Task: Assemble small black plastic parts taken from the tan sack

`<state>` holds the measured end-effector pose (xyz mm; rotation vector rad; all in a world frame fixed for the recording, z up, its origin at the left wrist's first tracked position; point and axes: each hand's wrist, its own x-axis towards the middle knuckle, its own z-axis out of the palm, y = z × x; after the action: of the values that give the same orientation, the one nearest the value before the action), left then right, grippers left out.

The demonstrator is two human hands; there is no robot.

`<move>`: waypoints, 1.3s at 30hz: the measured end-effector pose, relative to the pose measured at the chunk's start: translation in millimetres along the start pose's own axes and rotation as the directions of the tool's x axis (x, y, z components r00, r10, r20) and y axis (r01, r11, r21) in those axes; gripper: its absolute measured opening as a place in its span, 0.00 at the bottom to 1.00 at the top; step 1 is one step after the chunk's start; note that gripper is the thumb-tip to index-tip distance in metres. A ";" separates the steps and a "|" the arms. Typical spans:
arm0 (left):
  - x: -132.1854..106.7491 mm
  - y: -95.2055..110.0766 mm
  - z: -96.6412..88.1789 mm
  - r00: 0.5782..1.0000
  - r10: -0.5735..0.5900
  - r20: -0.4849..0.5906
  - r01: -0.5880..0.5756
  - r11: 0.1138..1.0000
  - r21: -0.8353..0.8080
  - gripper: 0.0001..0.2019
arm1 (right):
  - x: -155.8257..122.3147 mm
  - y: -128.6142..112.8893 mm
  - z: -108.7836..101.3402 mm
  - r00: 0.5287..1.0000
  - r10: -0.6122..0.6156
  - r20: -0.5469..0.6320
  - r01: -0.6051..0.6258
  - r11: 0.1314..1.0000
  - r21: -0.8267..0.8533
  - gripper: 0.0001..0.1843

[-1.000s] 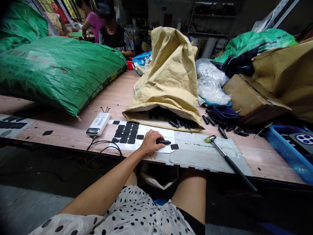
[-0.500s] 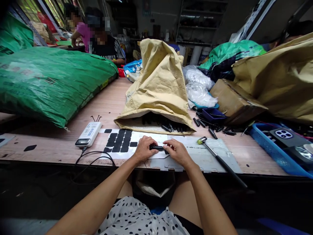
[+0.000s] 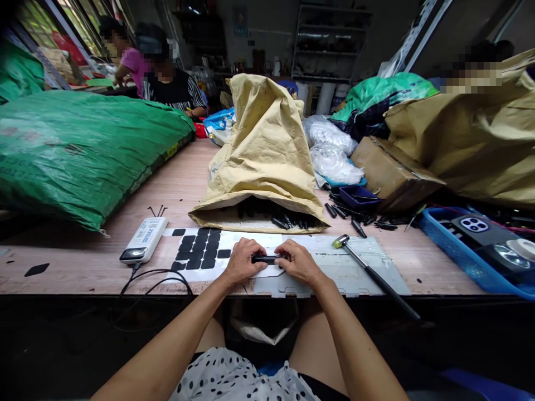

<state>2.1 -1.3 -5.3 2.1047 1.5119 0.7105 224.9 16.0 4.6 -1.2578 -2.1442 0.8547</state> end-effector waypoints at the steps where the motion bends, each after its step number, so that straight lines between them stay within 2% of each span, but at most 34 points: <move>1: 0.0 0.1 0.0 1.000 -0.002 -0.001 0.002 1.000 -0.001 0.09 | -0.8 2.9 -5.2 1.000 0.010 -0.015 -0.010 1.000 -0.001 0.10; 6: 0.7 0.4 -0.2 1.000 0.006 0.005 -0.006 1.000 0.002 0.13 | -7.4 28.5 -28.8 0.979 0.078 -0.186 -0.105 0.985 -0.139 0.09; 11: 1.2 0.5 -1.2 1.000 0.006 0.015 -0.006 1.000 0.006 0.10 | -12.7 47.6 -26.2 0.942 0.039 -0.333 -0.113 0.972 -0.207 0.08; 18: -0.7 5.8 -5.1 1.000 0.023 0.015 -0.024 1.000 0.013 0.08 | -11.3 48.4 -22.5 0.933 0.003 -0.361 -0.087 0.972 -0.218 0.08; 22: -4.1 16.7 -10.6 0.999 0.041 -0.017 -0.041 0.999 0.006 0.06 | -11.1 49.6 -22.4 0.927 -0.007 -0.376 -0.086 0.969 -0.230 0.08; 25: -19.8 30.5 -17.4 0.999 0.045 -0.024 -0.047 0.997 -0.065 0.05 | -10.7 50.7 -21.9 0.926 -0.007 -0.377 -0.086 0.969 -0.231 0.08; 28: -51.6 44.1 -18.5 0.995 0.046 0.090 -0.025 0.974 -0.226 0.06 | -10.4 51.0 -21.5 0.926 -0.001 -0.377 -0.092 0.969 -0.229 0.08; 30: -76.6 48.8 -11.1 0.977 0.050 0.205 0.008 0.962 -0.273 0.07 | -10.3 50.4 -21.2 0.926 0.005 -0.378 -0.100 0.967 -0.233 0.08; 33: -107.3 45.1 13.2 0.945 0.002 0.328 0.059 0.983 -0.174 0.07 | -10.3 49.2 -20.9 0.924 0.008 -0.381 -0.106 0.966 -0.236 0.07; 36: -123.3 33.3 41.6 0.917 -0.119 0.382 0.127 0.992 0.005 0.08 | -10.5 48.3 -20.7 0.923 0.009 -0.384 -0.107 0.966 -0.234 0.07; 39: -128.8 28.0 54.4 0.883 -0.217 0.416 0.171 0.974 0.146 0.15 | -11.0 48.2 -20.2 0.920 0.002 -0.391 -0.103 0.966 -0.238 0.07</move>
<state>22.9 -135.6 -48.3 1.9753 1.4993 0.0794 271.3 29.6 -18.2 -1.4758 -1.9421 0.3129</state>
